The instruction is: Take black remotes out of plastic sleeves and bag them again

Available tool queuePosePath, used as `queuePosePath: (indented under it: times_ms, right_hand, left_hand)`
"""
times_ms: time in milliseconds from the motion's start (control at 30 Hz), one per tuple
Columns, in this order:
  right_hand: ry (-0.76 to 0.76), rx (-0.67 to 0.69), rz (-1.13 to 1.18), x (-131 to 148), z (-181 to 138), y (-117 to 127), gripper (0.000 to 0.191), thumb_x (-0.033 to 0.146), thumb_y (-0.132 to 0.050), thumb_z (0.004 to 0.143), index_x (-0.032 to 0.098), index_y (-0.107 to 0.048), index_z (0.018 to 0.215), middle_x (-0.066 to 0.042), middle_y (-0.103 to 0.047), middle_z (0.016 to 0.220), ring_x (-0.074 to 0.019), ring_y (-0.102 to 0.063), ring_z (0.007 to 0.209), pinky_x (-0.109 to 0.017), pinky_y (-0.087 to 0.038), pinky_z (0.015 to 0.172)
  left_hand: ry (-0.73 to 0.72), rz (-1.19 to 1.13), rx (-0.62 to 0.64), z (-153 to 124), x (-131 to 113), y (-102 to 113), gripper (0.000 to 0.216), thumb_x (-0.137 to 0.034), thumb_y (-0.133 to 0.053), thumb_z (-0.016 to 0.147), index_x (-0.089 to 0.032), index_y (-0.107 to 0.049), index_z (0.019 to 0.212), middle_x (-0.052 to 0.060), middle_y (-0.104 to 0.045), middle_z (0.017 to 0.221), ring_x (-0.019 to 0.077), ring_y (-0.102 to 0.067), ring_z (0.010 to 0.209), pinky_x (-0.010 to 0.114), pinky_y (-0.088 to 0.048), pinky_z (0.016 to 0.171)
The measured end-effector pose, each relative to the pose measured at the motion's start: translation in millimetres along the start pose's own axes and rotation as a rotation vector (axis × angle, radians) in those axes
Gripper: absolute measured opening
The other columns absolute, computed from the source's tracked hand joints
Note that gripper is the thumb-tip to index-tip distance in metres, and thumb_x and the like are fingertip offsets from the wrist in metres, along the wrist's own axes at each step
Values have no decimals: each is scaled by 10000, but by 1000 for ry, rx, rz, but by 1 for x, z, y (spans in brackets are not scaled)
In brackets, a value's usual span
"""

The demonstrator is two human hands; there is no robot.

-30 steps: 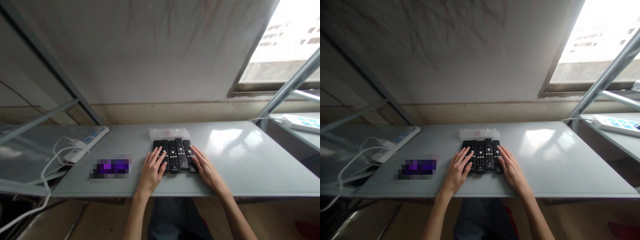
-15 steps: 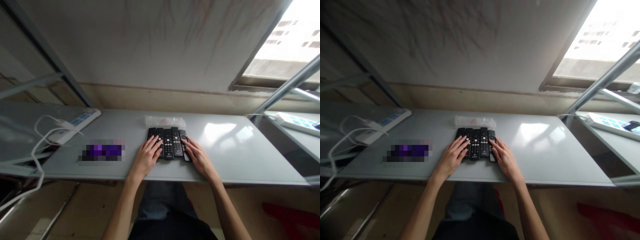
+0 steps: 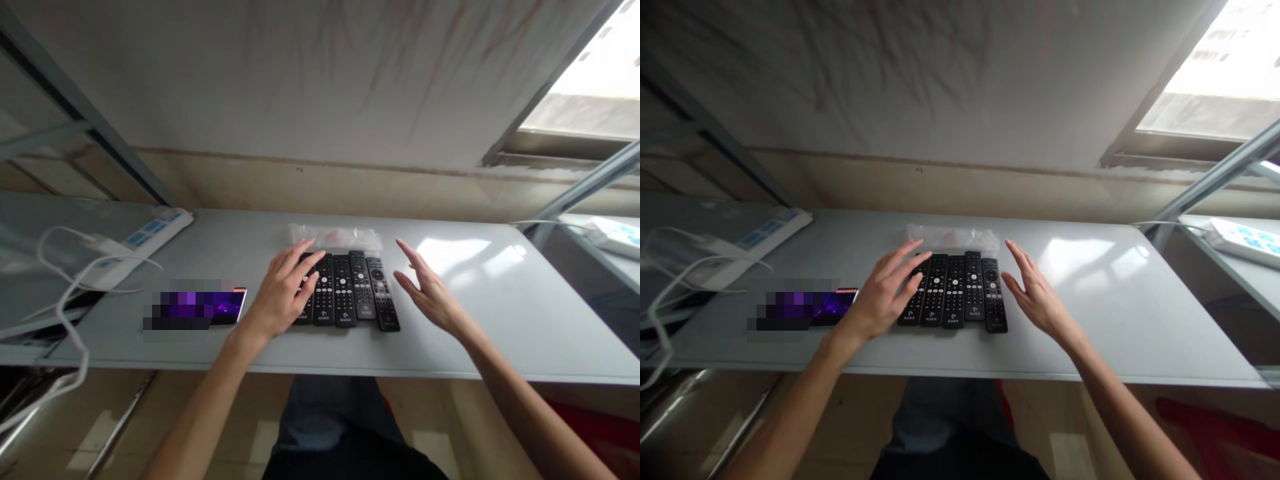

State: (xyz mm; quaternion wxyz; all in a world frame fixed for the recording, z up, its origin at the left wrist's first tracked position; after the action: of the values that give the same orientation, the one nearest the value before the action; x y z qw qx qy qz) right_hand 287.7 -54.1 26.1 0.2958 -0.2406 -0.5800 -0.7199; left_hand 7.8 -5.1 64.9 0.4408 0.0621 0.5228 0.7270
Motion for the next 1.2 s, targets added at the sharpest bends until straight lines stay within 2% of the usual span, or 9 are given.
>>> queuePosePath:
  times_ms: [133,233,400,500,633,767,1000,1100,1200]
  right_hand:
    - [120,-68,-73,0,65,-8,673,584,-425,1098,319,-343,1711,-84,-367,1762,-302,-330,1633,-584,-296,1323]
    - [140,-91,-19,-13,89,-24,612,606,-389,1105,349,-440,1658,-41,-410,1744,-277,-299,1648,-603,-274,1327]
    - [238,-121,60,-19,78,-28,501,569,-387,1123,397,-585,1550,13,-538,1659,-242,-363,1621,-607,-281,1327]
    - [211,-102,71,-24,78,-28,531,583,-373,1123,363,-589,1555,-17,-559,1642,-252,-371,1617,-617,-281,1324]
    - [152,-28,30,-35,83,-39,599,618,-325,1122,332,-534,1605,-45,-502,1682,-266,-287,1654,-642,-251,1324]
    - [103,47,2,-46,83,-48,643,651,-317,1112,338,-452,1657,-44,-390,1741,-275,-159,1684,-648,-203,1333]
    - [180,15,-110,-38,78,-47,593,620,-296,1125,419,-388,1676,33,-229,1792,-272,-60,1691,-665,-156,1336]
    - [201,26,-146,-38,77,-50,574,597,-279,1135,428,-389,1672,43,-219,1791,-279,-57,1689,-683,-143,1332]
    - [186,26,-161,-45,78,-51,588,596,-248,1137,405,-408,1669,14,-279,1778,-310,-83,1684,-725,-153,1312]
  left_hand:
    - [-32,33,27,64,32,-30,385,-190,-531,1055,-219,-673,1412,120,-519,1640,299,-484,1531,558,-402,1285]
    - [-4,58,20,85,60,-53,324,-155,-535,1041,-182,-729,1298,133,-626,1533,301,-476,1535,600,-397,1270]
    - [-140,109,-141,68,72,-40,318,-81,-516,993,-194,-765,1155,68,-723,1397,247,-545,1460,564,-352,1298]
    - [-25,108,-233,63,83,-29,328,-74,-498,981,-196,-774,1110,73,-763,1277,250,-613,1350,543,-452,1210]
    - [-80,79,-159,67,76,-46,309,-54,-523,952,-194,-787,1030,71,-766,1293,259,-621,1345,541,-475,1189]
    - [-116,49,-160,66,72,-51,311,-58,-518,957,-197,-788,1024,65,-766,1314,252,-619,1364,561,-460,1208]
    - [-117,29,-143,65,78,-55,300,-42,-523,942,-171,-790,981,69,-800,1246,267,-634,1354,561,-455,1219]
    - [-115,30,-131,65,79,-56,299,-46,-524,949,-177,-791,977,62,-805,1238,260,-633,1359,571,-435,1235]
    - [-109,31,-132,66,81,-54,309,-54,-516,948,-181,-795,988,57,-812,1214,251,-627,1366,576,-415,1247]
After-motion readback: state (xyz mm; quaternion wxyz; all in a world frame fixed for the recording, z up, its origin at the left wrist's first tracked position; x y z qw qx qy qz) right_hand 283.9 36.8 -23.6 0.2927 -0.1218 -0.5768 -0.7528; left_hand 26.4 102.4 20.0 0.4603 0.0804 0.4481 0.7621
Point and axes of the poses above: each hand's wrist, its own z-axis towards the middle knuckle, its own y-axis out of the back of the hand, x = y × z, the point moved 8 cm from there along z, towards the middle knuckle
